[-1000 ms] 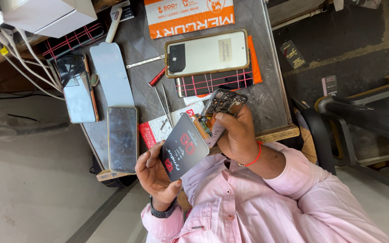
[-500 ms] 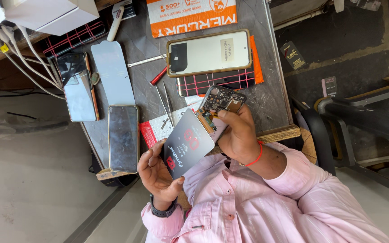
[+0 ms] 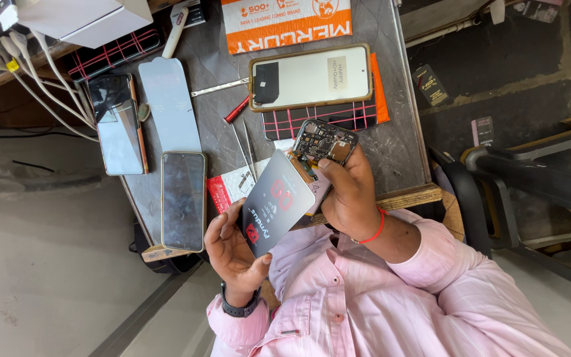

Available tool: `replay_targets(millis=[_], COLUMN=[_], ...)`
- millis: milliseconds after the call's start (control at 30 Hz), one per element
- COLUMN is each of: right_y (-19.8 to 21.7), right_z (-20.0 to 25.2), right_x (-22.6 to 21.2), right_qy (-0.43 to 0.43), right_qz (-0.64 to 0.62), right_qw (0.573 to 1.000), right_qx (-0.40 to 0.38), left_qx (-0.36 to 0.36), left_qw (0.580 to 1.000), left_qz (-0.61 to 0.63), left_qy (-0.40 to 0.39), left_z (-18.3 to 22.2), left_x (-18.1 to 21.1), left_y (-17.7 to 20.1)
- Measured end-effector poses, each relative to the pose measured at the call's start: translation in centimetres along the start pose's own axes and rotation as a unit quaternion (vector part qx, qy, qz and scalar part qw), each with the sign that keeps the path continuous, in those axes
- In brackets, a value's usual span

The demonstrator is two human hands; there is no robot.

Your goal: The person disassembles a smartphone, removes the battery, and connects a charging cable to the motherboard to test functionality. They then handle a replacement screen and a new battery, preparing them for installation.

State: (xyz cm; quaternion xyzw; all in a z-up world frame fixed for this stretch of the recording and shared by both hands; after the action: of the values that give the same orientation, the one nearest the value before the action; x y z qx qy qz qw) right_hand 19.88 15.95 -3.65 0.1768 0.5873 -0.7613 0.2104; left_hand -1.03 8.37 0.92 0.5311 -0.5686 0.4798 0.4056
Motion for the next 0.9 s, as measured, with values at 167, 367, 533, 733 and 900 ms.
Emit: replay_targets(millis=[167, 367, 533, 733, 900], right_y=[-0.7, -1.2, -0.6, -0.7, -2.0], right_z=[-0.2, -0.4, -0.3, -0.3, 0.0], right_x=[-0.1, 0.0, 0.4, 0.5, 0.0], right_qy=[-0.004, -0.047, -0.029, -0.035, -0.059], right_qz=[-0.007, -0.027, -0.015, -0.005, -0.066], right_qw=[1.0, 0.999, 0.999, 0.999, 0.995], right_qx=[-0.01, 0.001, 0.0, 0.001, -0.055], left_qx=[-0.005, -0.011, -0.011, -0.014, -0.013], left_qw=[1.0, 1.0, 1.0, 1.0, 1.0], left_qz=[0.012, 0.013, 0.01, 0.005, 0.006], left_qy=[0.002, 0.004, 0.007, 0.003, 0.001], left_z=[0.1, 0.0, 0.0, 0.0, 0.0], left_x=[-0.2, -0.1, -0.1, -0.1, -0.2], left_y=[0.0, -0.1, -0.1, -0.2, -0.1])
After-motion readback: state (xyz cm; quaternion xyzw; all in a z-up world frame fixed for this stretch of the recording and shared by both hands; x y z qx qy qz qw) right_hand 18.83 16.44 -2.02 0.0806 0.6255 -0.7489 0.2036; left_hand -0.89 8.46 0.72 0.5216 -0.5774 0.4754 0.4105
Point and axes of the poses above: each hand's wrist, its own z-axis away from the middle knuckle, its own y-axis out of the back of the hand, x = y × z, the point moved 10 cm from there along -z, towards the middle knuckle
